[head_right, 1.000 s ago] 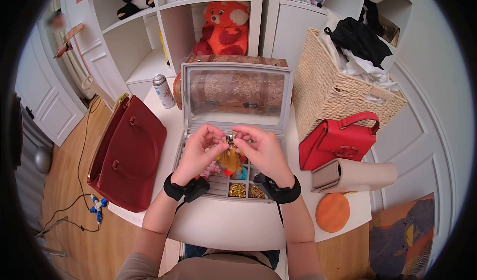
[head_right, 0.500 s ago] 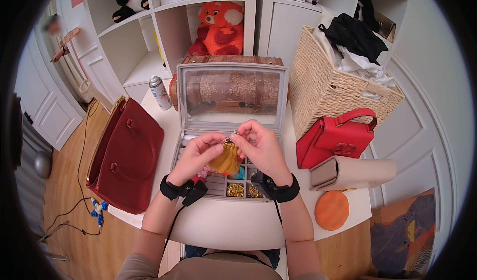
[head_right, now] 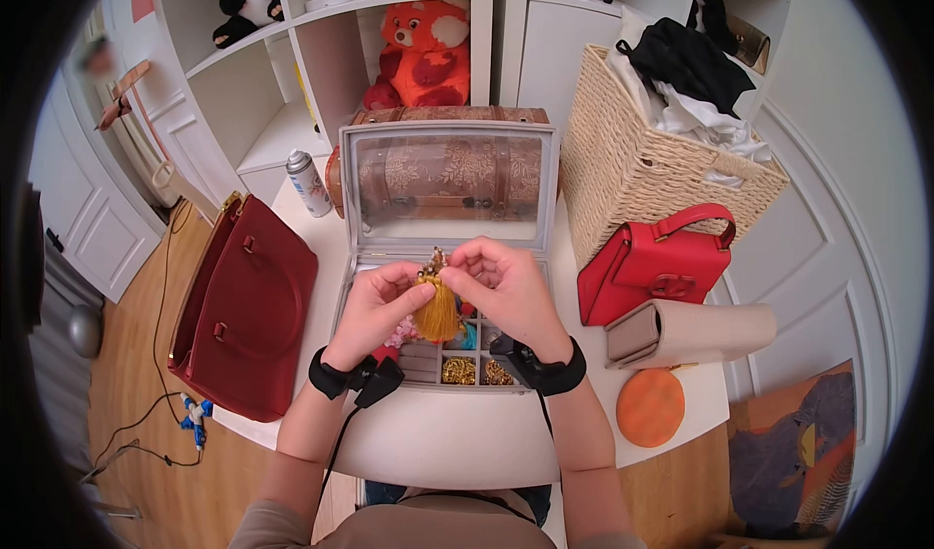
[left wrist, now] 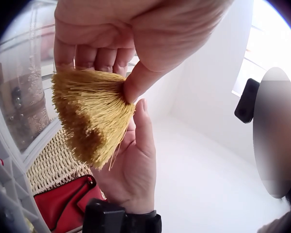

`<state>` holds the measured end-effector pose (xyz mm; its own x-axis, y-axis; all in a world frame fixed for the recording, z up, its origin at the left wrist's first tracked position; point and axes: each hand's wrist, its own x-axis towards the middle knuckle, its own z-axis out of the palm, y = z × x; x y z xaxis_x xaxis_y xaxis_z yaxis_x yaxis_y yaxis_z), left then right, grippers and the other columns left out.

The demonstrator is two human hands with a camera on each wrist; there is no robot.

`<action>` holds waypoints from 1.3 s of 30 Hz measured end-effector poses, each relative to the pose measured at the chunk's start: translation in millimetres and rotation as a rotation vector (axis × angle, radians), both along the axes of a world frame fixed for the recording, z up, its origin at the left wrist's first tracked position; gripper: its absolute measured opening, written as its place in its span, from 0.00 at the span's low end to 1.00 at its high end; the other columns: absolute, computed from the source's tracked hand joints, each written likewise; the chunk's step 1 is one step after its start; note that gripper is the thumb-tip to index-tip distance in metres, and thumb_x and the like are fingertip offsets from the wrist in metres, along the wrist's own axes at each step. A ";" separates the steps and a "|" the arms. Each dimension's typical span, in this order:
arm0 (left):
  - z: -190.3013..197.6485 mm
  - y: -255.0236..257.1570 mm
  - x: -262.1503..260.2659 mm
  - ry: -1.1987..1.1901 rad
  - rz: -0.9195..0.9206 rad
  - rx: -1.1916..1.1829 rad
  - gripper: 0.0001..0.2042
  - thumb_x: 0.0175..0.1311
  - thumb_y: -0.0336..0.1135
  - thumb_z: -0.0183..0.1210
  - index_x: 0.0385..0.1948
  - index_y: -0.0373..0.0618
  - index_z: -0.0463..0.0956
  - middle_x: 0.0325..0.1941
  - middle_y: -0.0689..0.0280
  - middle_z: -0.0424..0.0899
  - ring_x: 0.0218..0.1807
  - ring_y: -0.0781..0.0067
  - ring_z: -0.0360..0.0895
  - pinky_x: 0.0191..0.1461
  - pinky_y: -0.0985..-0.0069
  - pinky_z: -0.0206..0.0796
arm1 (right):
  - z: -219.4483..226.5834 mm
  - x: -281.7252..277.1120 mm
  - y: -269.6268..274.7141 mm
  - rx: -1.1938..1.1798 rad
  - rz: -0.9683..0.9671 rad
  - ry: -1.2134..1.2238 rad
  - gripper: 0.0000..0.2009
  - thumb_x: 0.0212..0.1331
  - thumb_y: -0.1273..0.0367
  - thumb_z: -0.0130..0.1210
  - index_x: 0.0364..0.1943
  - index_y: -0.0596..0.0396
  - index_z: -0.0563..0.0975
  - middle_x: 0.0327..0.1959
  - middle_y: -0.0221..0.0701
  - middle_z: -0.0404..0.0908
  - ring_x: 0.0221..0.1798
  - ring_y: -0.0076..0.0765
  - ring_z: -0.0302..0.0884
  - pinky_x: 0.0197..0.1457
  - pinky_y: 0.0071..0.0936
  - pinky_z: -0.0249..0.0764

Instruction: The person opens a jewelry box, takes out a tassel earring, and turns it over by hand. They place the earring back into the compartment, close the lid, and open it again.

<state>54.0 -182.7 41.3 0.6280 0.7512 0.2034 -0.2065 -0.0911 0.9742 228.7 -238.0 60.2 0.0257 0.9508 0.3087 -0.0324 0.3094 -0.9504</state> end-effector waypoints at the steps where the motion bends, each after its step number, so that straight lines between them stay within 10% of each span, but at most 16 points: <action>1: 0.0 -0.1 -0.3 0.010 -0.004 0.009 0.12 0.59 0.31 0.59 0.41 0.33 0.75 0.34 0.67 0.81 0.36 0.85 0.75 0.40 0.84 0.68 | 0.0 -0.8 -0.7 0.002 0.012 -0.037 0.06 0.59 0.73 0.54 0.35 0.62 0.74 0.27 0.23 0.76 0.27 0.12 0.72 0.30 0.12 0.70; 11: 5.4 -4.9 5.3 -0.032 0.130 0.121 0.12 0.58 0.32 0.59 0.40 0.35 0.75 0.37 0.65 0.81 0.39 0.80 0.76 0.44 0.80 0.68 | -4.1 -1.8 1.5 0.025 -0.065 -0.079 0.06 0.57 0.73 0.57 0.32 0.63 0.75 0.27 0.24 0.77 0.28 0.13 0.73 0.31 0.13 0.71; 19: 9.0 -7.4 3.3 0.180 0.536 0.667 0.08 0.48 0.27 0.62 0.27 0.36 0.75 0.29 0.61 0.81 0.33 0.73 0.78 0.40 0.79 0.67 | 5.8 -10.6 -2.9 0.344 -0.259 -0.562 0.05 0.53 0.74 0.57 0.29 0.62 0.75 0.26 0.34 0.76 0.24 0.31 0.75 0.28 0.23 0.71; 39: 11.1 -5.1 -0.9 0.226 0.479 0.694 0.06 0.50 0.26 0.59 0.29 0.35 0.77 0.27 0.59 0.81 0.29 0.70 0.79 0.37 0.77 0.69 | 6.5 -13.0 -5.0 0.395 -0.252 -0.610 0.05 0.52 0.74 0.57 0.29 0.62 0.74 0.27 0.37 0.75 0.28 0.41 0.75 0.31 0.29 0.70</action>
<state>53.1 -187.8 52.4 0.3569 0.6970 0.6219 0.1970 -0.7069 0.6793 215.7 -243.0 66.7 -0.0571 0.7549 0.6533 0.5781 0.5585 -0.5949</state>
